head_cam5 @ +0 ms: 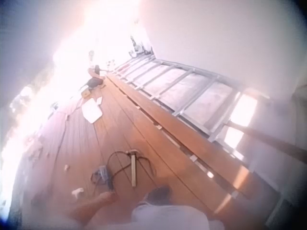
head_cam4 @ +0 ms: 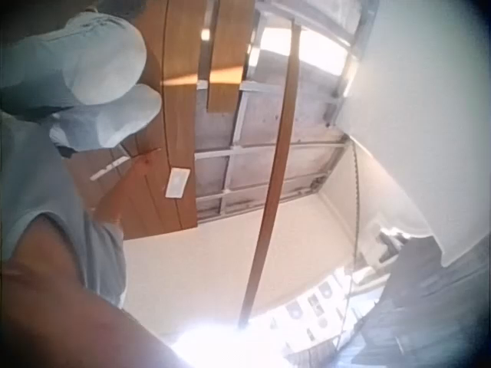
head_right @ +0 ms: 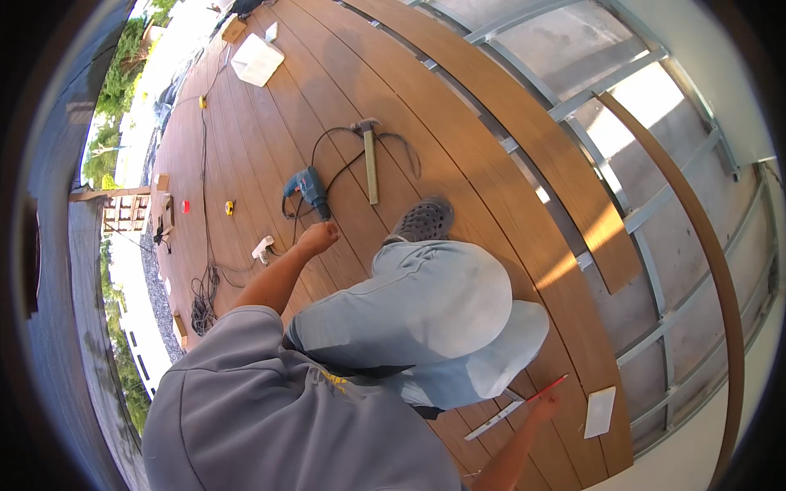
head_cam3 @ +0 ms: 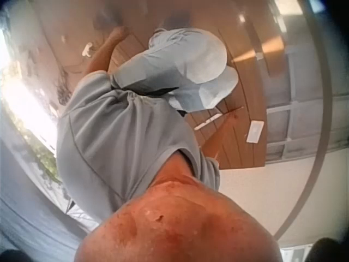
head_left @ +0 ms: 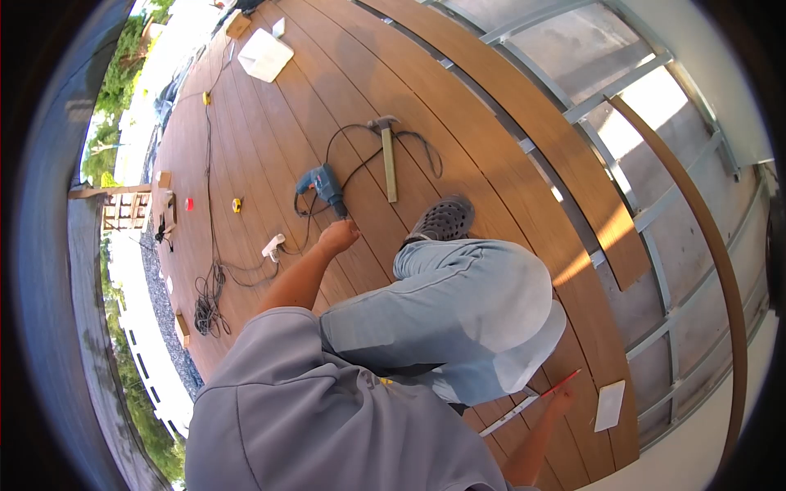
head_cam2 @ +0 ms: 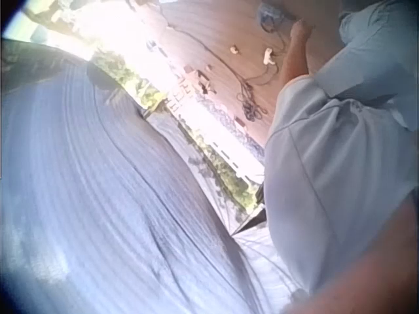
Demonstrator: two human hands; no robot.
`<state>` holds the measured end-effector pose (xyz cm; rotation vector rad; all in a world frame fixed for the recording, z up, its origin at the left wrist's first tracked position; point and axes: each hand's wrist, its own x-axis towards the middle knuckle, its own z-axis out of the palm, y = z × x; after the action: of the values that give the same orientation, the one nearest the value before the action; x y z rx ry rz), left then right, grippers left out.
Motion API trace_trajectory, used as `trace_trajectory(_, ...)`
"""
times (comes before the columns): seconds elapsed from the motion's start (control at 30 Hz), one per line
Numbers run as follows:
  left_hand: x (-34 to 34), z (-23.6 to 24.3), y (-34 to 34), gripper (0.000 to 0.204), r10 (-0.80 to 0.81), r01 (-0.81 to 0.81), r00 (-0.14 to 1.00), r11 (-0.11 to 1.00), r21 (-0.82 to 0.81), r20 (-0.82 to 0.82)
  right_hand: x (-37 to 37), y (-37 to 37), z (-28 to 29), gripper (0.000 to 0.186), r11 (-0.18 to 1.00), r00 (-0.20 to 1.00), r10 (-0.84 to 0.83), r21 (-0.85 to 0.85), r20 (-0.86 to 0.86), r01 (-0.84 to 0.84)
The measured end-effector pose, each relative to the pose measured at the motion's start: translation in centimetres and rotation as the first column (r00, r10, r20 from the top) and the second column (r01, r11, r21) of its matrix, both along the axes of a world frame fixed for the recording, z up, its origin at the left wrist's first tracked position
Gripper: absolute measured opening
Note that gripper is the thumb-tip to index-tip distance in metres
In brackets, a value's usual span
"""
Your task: The person installs wooden decking boards onto a metal frame using a power drill to drive screws and a hammer to tap boards into place. They use an L-square and a pencil to mark a board before positioning and fastening it.
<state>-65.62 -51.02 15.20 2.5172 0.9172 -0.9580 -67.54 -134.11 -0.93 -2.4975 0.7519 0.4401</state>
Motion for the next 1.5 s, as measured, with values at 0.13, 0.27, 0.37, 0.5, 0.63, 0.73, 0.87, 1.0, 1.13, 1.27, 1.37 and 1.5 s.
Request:
trace_trajectory(0.13,4.3,-2.9,7.7,0.038,0.266,-0.32,0.934,0.919,0.229,0.237,-3.1,3.1,4.4,0.021,0.986,0.986,-0.167,0.005,-0.009,0.167)
trace_trajectory(0.27,1.2,-6.5,19.1,0.077,0.277,-0.473,0.808,0.831,0.293,0.521,-4.1,5.9,2.1,0.022,0.954,0.928,-0.301,-0.074,-0.218,0.292)
trace_trajectory(0.37,1.6,-12.2,17.4,0.078,0.721,-0.691,0.631,0.69,-0.214,0.286,1.0,8.7,6.6,0.032,0.916,0.931,-0.357,-0.222,-0.07,0.334)
trace_trajectory(0.5,4.6,-14.8,20.2,0.097,0.743,-0.799,0.553,0.601,-0.011,0.377,3.8,16.8,8.9,0.036,0.914,0.92,-0.384,-0.171,-0.079,0.367)
trace_trajectory(0.63,5.5,-13.8,19.2,0.084,0.687,-0.749,0.63,0.661,0.048,0.364,-0.2,21.7,10.9,0.03,0.955,0.962,-0.268,-0.149,-0.049,0.258)
trace_trajectory(0.73,5.1,-12.2,16.2,0.073,0.823,-0.791,0.419,0.538,-0.291,0.383,-0.7,21.9,11.4,0.028,0.952,0.966,-0.257,-0.175,-0.021,0.25)
trace_trajectory(0.87,6.9,-8.6,15.1,0.092,0.407,-0.409,0.743,0.904,-0.12,0.532,3.2,21.5,14.0,0.022,0.943,0.934,-0.284,-0.116,0.216,0.313)
trace_trajectory(1.0,13.2,-0.6,10.9,0.102,0.163,-0.09,0.823,0.983,-0.157,0.544,15.4,25.1,19.7,0.022,0.982,0.895,-0.182,0.028,0.408,0.187)
trace_trajectory(1.13,25.1,10.6,3.9,0.092,0.034,0.267,0.89,0.771,-0.578,0.456,26.0,32.9,23.2,0.028,0.922,0.869,-0.045,0.356,0.493,-0.154)
trace_trajectory(1.27,33.2,10.9,0.6,0.089,-0.37,0.669,0.742,0.471,-0.575,0.559,32.3,45.2,31.1,0.074,0.753,0.808,0.405,0.345,0.428,-0.56)
trace_trajectory(1.37,34.3,10.4,-2.3,0.081,-0.363,0.691,0.714,0.229,-0.685,0.599,33.9,52.4,36.0,0.101,0.471,0.495,0.762,0.167,0.417,-0.866)
trace_trajectory(1.5,35.8,11.2,-8.0,0.081,-0.247,0.597,0.788,0.083,-0.798,0.564,38.6,49.4,35.2,0.097,0.322,0.363,0.896,0.189,0.255,-0.928)
